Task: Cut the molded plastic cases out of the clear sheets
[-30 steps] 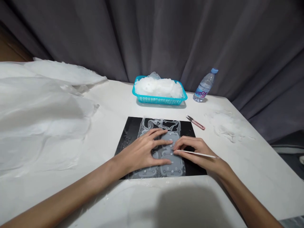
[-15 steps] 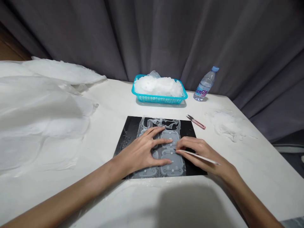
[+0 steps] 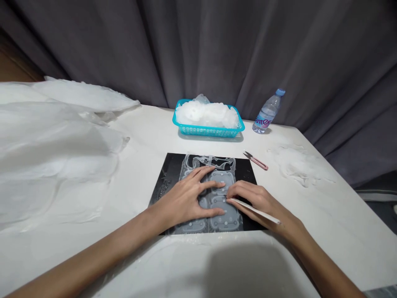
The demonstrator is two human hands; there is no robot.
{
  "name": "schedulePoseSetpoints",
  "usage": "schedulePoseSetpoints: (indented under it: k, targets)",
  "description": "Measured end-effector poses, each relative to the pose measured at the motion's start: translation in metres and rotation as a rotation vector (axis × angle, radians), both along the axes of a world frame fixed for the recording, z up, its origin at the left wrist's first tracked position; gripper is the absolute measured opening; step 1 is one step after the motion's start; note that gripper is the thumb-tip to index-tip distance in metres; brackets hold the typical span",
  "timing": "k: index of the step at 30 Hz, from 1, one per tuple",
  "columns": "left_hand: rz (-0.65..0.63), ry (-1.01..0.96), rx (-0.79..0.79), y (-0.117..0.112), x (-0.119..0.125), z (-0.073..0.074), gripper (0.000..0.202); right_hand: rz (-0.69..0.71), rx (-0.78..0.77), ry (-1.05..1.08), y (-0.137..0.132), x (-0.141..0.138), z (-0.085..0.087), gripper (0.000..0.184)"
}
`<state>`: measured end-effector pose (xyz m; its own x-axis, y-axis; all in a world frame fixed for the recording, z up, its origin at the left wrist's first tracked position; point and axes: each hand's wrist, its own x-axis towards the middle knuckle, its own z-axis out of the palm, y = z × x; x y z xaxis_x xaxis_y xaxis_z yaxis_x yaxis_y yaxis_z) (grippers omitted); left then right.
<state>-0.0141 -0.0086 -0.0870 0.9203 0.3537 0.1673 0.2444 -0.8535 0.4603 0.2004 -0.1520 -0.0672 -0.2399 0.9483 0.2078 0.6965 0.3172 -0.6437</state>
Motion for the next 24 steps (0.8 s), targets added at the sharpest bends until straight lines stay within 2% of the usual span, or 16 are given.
schedulePoseSetpoints:
  k: [4, 10, 14, 24]
  targets:
    - [0.009, 0.021, 0.005, -0.0006, 0.0003, 0.0023, 0.071, 0.023, 0.035, -0.041, -0.0003, 0.0000, -0.0037, 0.014]
    - [0.010, 0.044, -0.010, -0.0007, 0.0002, 0.0027, 0.071, -0.046, -0.057, 0.101, -0.0026, 0.0026, 0.0012, 0.011]
    - [0.017, 0.048, -0.002, -0.0003, 0.0011, 0.0009, 0.072, -0.052, -0.043, 0.115, -0.0003, 0.0006, 0.0001, 0.009]
    - [0.011, 0.019, 0.017, 0.0003, 0.0010, -0.0021, 0.069, -0.018, 0.018, -0.069, -0.0040, 0.0012, 0.0002, 0.013]
